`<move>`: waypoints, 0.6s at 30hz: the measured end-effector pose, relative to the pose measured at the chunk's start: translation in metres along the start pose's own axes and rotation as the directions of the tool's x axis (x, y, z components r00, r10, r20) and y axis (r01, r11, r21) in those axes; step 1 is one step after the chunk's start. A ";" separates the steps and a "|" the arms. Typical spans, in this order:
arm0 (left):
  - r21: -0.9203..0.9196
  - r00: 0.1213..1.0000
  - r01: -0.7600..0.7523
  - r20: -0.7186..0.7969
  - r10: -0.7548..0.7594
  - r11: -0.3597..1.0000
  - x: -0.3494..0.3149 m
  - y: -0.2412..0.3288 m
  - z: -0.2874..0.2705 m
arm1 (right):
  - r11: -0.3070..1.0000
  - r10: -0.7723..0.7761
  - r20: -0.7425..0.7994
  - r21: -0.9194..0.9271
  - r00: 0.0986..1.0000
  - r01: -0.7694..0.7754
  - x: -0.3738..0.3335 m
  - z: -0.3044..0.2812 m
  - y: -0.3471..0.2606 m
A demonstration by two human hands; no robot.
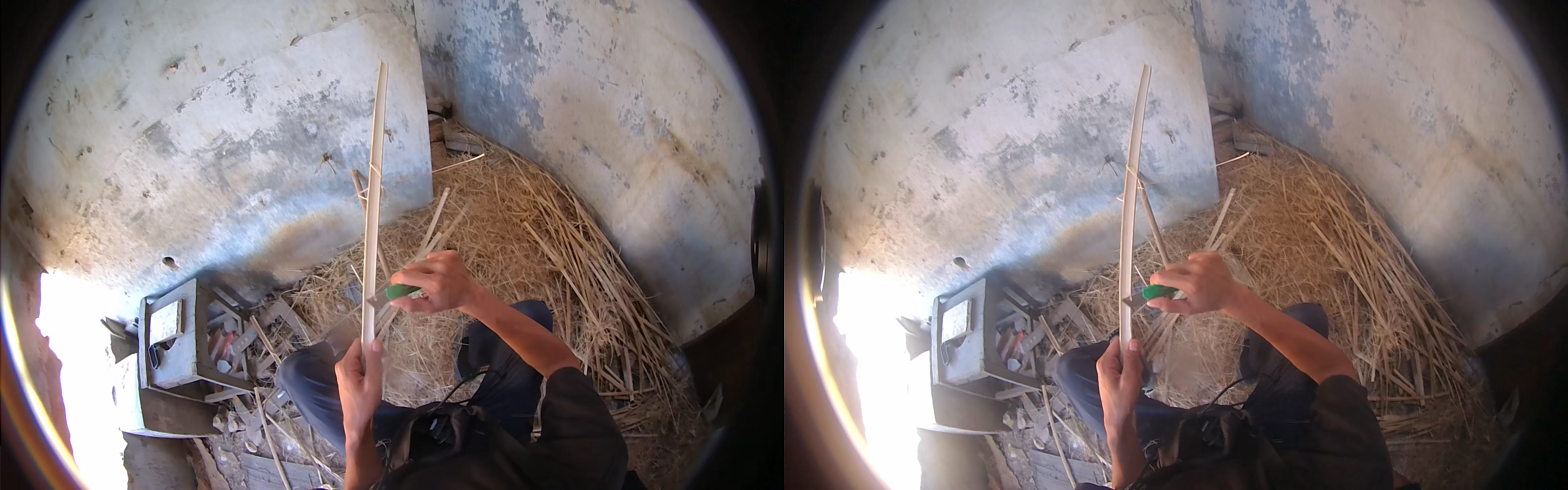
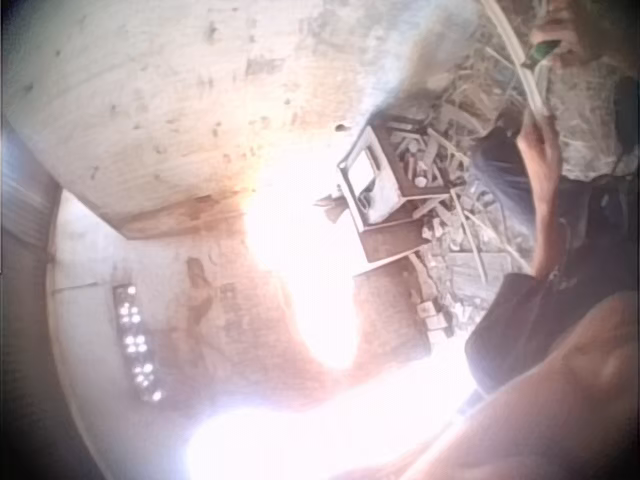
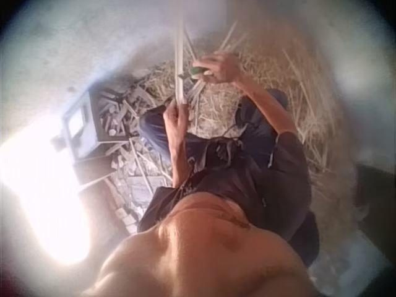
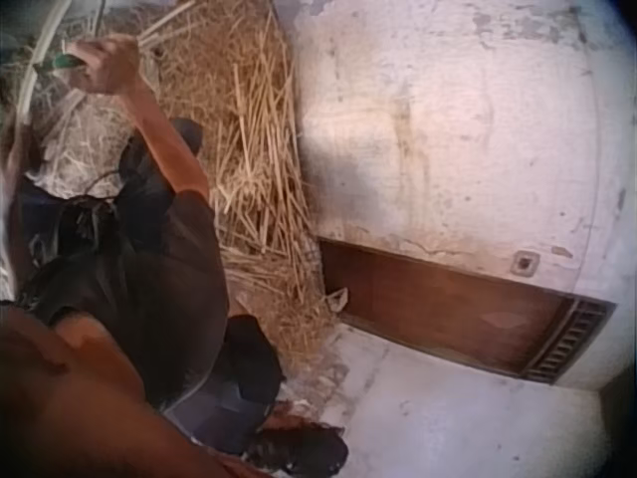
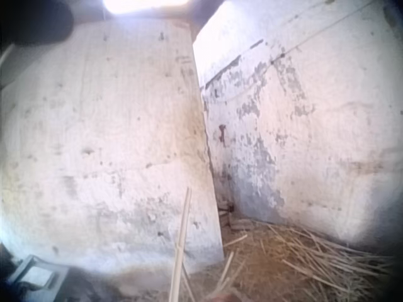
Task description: The person sits on the floor and uses a green utility knife to shave thin strips from a long bamboo rod. They repeatedly draw the knife along the rod's length to remove the outer layer, creating fine shavings that fall onto the straw-covered floor.
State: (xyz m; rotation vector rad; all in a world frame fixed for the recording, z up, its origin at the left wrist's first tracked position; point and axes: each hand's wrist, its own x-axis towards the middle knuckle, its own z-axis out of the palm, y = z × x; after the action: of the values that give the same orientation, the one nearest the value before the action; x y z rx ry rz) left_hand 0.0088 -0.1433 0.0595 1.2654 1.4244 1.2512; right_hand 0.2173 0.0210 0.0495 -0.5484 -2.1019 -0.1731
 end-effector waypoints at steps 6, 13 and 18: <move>0.009 0.993 0.076 0.090 -0.076 0.997 -0.022 -0.015 -0.006 | 0.954 0.299 -0.103 0.062 0.949 -0.294 -0.007 -0.003 0.048; -0.019 0.931 0.240 0.288 -0.224 0.971 -0.056 -0.031 -0.022 | 0.735 0.675 -0.269 0.162 0.687 -0.659 -0.022 -0.059 0.109; -0.051 0.963 0.190 0.203 -0.176 0.980 -0.041 -0.029 -0.026 | 0.655 0.728 0.133 0.154 0.672 -0.740 -0.033 -0.060 0.104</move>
State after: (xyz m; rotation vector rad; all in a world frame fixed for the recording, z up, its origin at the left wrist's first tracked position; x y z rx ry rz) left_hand -0.0151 -0.1874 0.0338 1.1477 1.3103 1.0133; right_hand 0.3245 0.0836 0.0471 -1.2502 -1.7538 0.5284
